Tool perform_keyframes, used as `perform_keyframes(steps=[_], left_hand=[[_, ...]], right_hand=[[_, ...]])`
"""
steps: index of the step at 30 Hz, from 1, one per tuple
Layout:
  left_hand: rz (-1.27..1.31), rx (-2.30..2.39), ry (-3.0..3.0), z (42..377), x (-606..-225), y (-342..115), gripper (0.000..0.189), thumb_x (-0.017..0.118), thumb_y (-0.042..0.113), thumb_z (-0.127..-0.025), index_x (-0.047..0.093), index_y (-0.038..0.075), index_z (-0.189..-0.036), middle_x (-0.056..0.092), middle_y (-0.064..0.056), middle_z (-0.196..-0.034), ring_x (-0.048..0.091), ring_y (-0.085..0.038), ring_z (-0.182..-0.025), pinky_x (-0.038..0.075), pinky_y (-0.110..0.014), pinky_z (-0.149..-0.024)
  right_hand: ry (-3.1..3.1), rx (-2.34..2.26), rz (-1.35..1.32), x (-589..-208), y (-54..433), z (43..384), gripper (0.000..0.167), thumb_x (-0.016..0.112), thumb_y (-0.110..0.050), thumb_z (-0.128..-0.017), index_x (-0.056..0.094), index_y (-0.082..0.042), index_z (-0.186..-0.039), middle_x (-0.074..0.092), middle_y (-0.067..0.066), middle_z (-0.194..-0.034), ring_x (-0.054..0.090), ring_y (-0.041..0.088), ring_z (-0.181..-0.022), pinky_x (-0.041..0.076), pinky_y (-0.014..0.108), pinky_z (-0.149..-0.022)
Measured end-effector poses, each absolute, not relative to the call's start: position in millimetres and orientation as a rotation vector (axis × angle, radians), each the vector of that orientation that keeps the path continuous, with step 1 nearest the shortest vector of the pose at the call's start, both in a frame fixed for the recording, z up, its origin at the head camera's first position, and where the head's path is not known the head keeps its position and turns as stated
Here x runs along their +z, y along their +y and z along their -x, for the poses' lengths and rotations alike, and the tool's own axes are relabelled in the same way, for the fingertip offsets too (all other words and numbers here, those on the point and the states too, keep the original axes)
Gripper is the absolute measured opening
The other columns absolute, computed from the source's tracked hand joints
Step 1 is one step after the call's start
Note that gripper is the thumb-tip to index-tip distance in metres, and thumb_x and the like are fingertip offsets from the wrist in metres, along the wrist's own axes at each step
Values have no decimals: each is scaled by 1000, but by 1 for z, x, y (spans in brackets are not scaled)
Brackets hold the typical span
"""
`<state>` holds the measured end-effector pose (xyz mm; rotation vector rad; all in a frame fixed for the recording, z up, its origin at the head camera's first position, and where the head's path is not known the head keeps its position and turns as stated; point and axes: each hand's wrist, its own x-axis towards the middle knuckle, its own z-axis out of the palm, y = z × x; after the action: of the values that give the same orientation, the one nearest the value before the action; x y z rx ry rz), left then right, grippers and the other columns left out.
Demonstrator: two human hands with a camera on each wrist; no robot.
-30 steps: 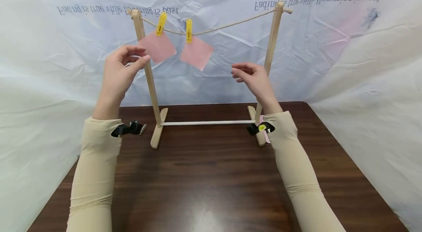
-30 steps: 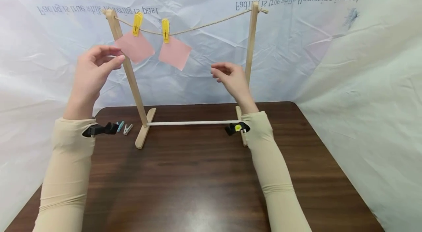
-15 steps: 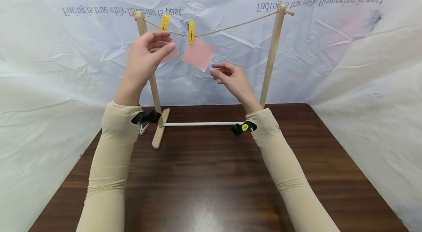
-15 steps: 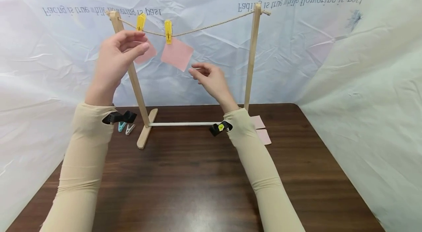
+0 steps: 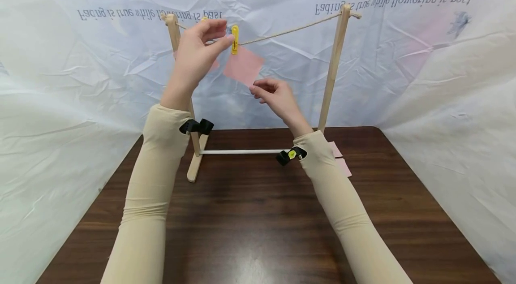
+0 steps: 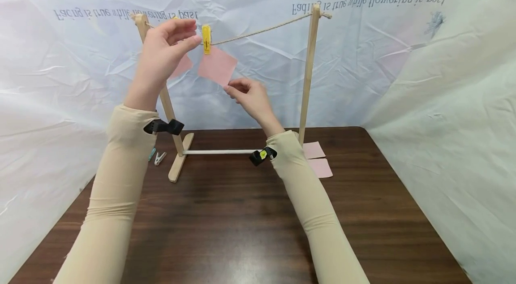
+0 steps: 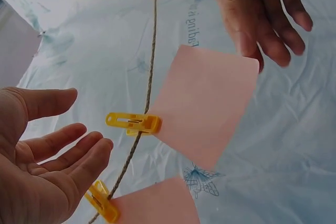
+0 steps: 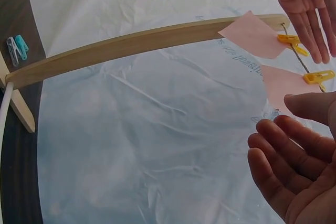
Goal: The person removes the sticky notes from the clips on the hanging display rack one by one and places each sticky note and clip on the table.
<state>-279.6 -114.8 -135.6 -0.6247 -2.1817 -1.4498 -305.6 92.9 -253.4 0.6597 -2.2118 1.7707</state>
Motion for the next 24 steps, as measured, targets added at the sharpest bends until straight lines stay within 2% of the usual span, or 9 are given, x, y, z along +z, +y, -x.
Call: perform_keyframes(steps=[10,14,24], left_hand=[[621,-1430,-2249,292,-125,-102,50,69,26,-97,57,9,-143,57,-2,-145,54,-11,-129,44,-27,-106],[601,-1357,-2314,297,-123,-99,52,66,29,-99,54,10,-145,54,-4,-148,52,-14,-132,43,-26,-107],[591,-1239,-2458,303,-118,-96,52,65,22,-99,51,10,-148,50,-10,-150,49,-18,-136,40,-22,-108]], right_hand=[[-2205,1765,-659,-254,90,309,23,72,-22,-96,74,-3,-109,73,11,-98,68,21,-90,58,36,-80],[-2216,1748,-665,-255,89,310,21,71,-21,-96,74,-3,-108,73,10,-97,69,21,-90,58,35,-79],[-2216,1754,-655,-256,91,310,21,69,-19,-98,73,-1,-109,73,12,-98,70,26,-92,58,41,-81]])
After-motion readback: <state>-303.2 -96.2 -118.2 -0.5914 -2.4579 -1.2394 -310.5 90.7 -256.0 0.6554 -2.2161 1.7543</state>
